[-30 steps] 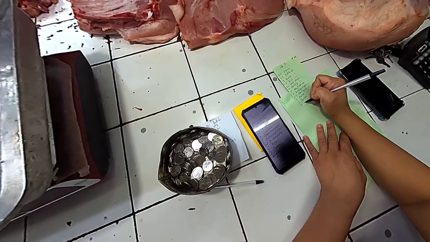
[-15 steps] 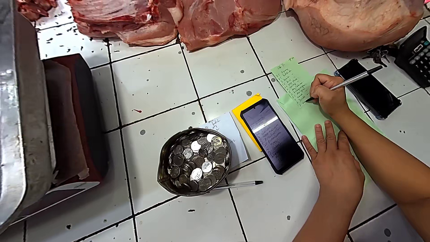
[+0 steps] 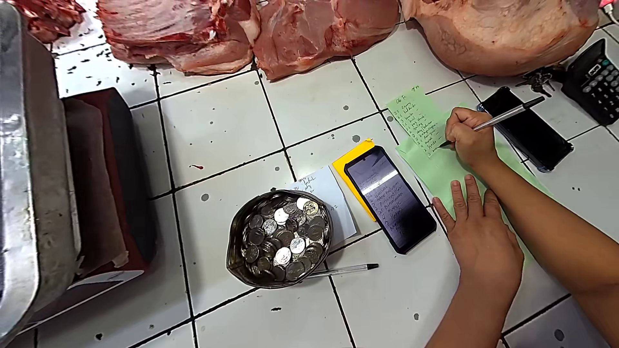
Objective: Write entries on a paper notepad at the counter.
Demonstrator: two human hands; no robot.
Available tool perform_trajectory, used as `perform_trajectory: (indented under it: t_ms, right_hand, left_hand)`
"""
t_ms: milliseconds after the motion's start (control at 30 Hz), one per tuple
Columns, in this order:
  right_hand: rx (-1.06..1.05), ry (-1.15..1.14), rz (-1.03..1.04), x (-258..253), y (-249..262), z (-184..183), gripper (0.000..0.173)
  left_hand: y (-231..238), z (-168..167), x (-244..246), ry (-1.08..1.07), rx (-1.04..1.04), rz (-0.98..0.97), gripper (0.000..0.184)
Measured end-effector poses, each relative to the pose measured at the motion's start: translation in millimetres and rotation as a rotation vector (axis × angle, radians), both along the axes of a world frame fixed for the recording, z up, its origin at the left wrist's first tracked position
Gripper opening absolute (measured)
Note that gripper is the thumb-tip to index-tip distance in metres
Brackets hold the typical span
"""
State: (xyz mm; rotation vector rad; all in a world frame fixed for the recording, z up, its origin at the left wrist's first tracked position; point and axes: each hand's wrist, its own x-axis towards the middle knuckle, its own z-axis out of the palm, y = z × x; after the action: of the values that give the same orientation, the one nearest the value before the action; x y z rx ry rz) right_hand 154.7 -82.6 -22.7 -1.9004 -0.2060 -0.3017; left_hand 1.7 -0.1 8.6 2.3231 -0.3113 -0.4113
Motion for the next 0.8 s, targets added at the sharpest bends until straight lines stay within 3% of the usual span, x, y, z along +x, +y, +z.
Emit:
perform_trajectory:
  t_ms: [100, 800]
  right_hand:
    - [0.064, 0.005, -0.033, 2.1, -2.4, -0.5, 0.029]
    - [0.006, 0.01, -0.073, 1.5, -1.3, 0.6, 0.028]
  left_hand:
    - [0.0, -0.4, -0.3, -0.002, -0.001, -0.001, 0.058]
    - [-0.5, -1.6, -0.8, -0.018, -0.001, 0.009, 0.057]
